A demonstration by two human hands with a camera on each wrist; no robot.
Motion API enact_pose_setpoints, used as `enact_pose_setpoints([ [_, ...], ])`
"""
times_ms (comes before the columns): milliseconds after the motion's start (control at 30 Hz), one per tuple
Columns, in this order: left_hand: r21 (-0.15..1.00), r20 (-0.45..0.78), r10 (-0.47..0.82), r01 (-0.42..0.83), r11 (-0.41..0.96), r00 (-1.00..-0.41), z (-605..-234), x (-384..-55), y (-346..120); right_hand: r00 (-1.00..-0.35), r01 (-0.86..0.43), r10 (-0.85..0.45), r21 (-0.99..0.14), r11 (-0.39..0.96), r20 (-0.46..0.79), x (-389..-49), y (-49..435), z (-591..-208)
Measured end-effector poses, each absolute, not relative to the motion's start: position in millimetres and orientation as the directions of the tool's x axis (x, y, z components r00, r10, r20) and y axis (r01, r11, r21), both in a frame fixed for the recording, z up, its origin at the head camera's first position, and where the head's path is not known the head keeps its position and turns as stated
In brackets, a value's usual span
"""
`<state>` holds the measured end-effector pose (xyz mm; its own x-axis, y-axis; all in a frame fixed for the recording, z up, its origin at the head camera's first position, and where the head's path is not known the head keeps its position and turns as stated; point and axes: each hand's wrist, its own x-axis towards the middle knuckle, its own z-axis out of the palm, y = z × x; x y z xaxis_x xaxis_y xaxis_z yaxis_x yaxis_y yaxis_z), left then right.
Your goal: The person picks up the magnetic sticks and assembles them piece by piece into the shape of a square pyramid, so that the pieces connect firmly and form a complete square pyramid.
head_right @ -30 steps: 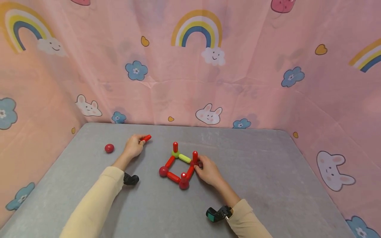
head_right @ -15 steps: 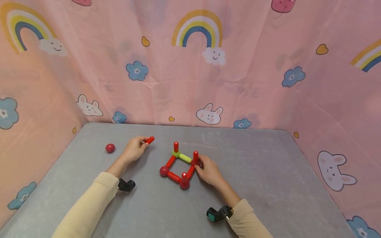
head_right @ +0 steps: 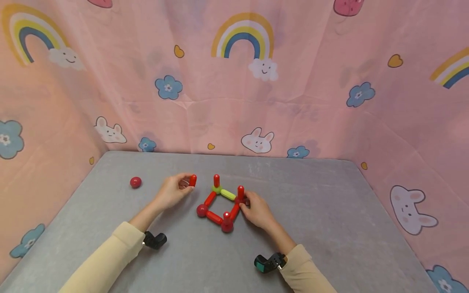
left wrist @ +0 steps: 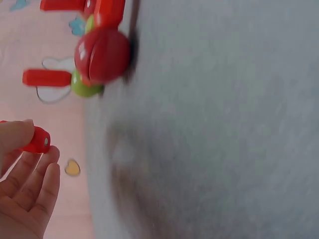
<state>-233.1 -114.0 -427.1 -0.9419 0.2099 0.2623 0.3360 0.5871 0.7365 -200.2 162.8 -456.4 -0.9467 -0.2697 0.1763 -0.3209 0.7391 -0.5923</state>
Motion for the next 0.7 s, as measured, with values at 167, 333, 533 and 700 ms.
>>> enact_pose_setpoints([
  [167,0.761,0.270,0.267,0.375,0.530,-0.925,-425,-221,-107,-0.949,-0.314,-0.266,-0.595,0.740,0.170,-200,163,-456],
  [333,0.772,0.265,0.316,0.397,0.496,-0.911,-425,-211,-102,-0.947,-0.320,-0.270,-0.597,0.736,0.175,-200,163,-457],
  [533,0.767,0.232,0.344,0.389,0.511,-0.910,-427,-201,-98,-0.945,-0.325,-0.270,-0.605,0.727,0.183,-200,163,-458],
  [700,0.758,0.208,0.354,0.379,0.530,-0.912,-429,-196,-97,-0.944,-0.328,-0.268,-0.590,0.738,0.190,-201,163,-459],
])
